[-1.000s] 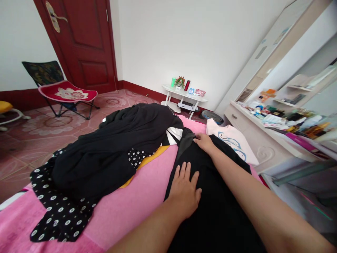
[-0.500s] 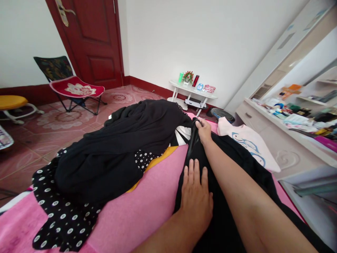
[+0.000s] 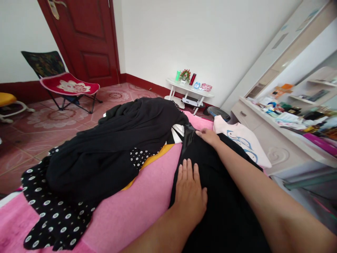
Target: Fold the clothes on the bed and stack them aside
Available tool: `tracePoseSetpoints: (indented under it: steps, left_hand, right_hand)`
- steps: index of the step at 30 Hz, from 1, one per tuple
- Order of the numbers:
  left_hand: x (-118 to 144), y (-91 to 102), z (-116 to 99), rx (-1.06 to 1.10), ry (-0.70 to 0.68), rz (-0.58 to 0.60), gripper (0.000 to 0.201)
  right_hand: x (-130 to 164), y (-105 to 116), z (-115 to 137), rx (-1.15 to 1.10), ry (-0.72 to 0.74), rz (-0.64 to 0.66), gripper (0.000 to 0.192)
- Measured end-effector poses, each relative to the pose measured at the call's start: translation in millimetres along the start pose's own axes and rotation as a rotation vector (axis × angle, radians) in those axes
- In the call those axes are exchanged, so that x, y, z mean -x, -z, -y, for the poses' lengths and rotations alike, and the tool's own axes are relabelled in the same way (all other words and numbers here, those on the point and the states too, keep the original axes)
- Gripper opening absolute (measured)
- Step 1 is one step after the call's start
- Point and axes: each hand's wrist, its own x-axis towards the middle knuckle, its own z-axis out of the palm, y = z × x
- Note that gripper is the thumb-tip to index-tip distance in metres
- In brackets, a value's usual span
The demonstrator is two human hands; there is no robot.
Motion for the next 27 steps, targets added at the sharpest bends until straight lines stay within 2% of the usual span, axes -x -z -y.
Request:
tracePoseSetpoints:
  steps: [3,6,8,11,15,18,23,27]
  left_hand:
    - [1,0.3,0,-0.001,0.003,-0.002,0.069]
    - [0,-0.8,1,-0.016,-0.008,0.000,0.069]
    - [-1,-1.7,1,-0.030,-0.024,0.003,0.068]
    - [-2,-1.3,1,-0.053,-0.037,0.023,0.067]
    - [-3,3.5,2,-0.078,-0.064,0.050,0.064]
    - [-3,7.1,6,-0.051,-0.106,0.045,0.061]
    - [-3,10.1,14,0.092,-0.141,0.010,0.049]
    - [-4,13.9,17,0.255,-0.122,0.005,0.046]
  right_hand:
    - [19,4,-18,0.105,-0.025,0.003,0.022]
    - [33,-7,-25,0.202,-0.057,-0.125,0.026]
    - [38,-17,-25,0.276,-0.068,-0.163,0.029]
    - [41,-26,-20,0.327,-0.053,-0.116,0.032]
    - [59,-24,-14,0.336,-0.007,-0.069,0.039]
    - [94,-19,-12,0.320,0.052,-0.024,0.046]
    - [179,-9,-16,0.274,0.157,-0.075,0.050]
    - [253,3,-16,0.167,0.264,0.028,0.048]
